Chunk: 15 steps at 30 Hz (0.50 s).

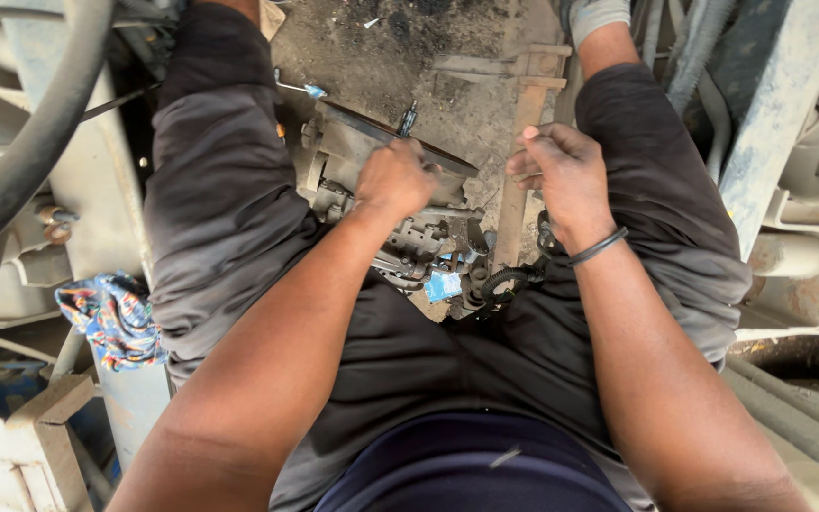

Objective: The person lies on their back underneath a vehicle, wiping their hands with a cloth and then using a wrench to tighten bolts on a mechanical component of the engine. They adjust their position and continue working on the machinery with the tool.

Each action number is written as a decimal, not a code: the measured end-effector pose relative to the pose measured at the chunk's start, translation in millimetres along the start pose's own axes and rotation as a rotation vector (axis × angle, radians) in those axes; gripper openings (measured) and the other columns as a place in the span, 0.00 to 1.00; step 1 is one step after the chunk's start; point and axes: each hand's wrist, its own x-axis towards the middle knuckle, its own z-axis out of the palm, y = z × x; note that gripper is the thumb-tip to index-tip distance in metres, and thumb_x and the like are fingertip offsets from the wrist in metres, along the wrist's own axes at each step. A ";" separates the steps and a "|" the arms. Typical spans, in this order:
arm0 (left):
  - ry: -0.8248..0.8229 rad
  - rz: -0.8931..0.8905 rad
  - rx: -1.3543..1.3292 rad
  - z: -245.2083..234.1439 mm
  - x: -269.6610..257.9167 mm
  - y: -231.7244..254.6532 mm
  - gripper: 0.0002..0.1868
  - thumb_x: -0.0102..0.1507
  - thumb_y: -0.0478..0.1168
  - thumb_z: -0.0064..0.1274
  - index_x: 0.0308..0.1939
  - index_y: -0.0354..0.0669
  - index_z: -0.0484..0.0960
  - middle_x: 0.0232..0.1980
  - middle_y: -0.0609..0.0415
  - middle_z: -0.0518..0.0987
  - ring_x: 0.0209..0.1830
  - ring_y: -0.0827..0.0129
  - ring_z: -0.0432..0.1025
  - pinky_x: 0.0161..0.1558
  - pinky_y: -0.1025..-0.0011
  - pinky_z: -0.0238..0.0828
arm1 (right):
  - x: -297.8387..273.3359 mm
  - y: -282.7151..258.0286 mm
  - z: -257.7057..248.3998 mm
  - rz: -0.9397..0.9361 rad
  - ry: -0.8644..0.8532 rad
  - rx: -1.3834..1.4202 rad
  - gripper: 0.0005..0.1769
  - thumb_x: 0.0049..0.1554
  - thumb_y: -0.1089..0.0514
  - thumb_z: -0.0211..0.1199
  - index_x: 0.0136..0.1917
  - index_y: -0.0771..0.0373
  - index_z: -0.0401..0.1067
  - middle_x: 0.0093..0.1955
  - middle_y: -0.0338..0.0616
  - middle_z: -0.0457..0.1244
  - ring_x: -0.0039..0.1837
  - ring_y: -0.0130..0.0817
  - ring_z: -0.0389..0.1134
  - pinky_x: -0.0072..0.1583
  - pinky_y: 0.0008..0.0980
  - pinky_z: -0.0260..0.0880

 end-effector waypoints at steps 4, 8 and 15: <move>0.031 -0.070 -0.065 -2.1 -1.1 0.1 0.20 0.62 0.53 0.58 0.48 0.41 0.83 0.47 0.38 0.84 0.51 0.49 0.79 0.56 0.59 0.75 | 0.9 1.4 1.0 -0.012 -0.002 -0.015 0.11 0.65 0.54 0.61 0.49 0.65 0.74 0.39 0.40 0.70 0.41 0.26 0.72 0.42 0.26 0.70; 0.031 -0.093 -0.071 -0.9 -1.5 -0.2 0.21 0.61 0.54 0.60 0.48 0.41 0.84 0.46 0.38 0.84 0.50 0.48 0.79 0.56 0.59 0.75 | 0.8 2.6 3.0 -0.021 0.011 -0.083 0.11 0.65 0.53 0.60 0.47 0.64 0.75 0.38 0.38 0.70 0.41 0.24 0.72 0.42 0.25 0.71; -0.200 -0.121 -0.120 -0.1 -4.0 6.8 0.19 0.66 0.51 0.49 0.49 0.42 0.84 0.52 0.44 0.85 0.49 0.58 0.84 0.53 0.61 0.82 | 5.6 19.3 12.7 0.002 0.003 -0.136 0.11 0.63 0.53 0.63 0.47 0.63 0.76 0.36 0.37 0.70 0.40 0.23 0.72 0.40 0.25 0.69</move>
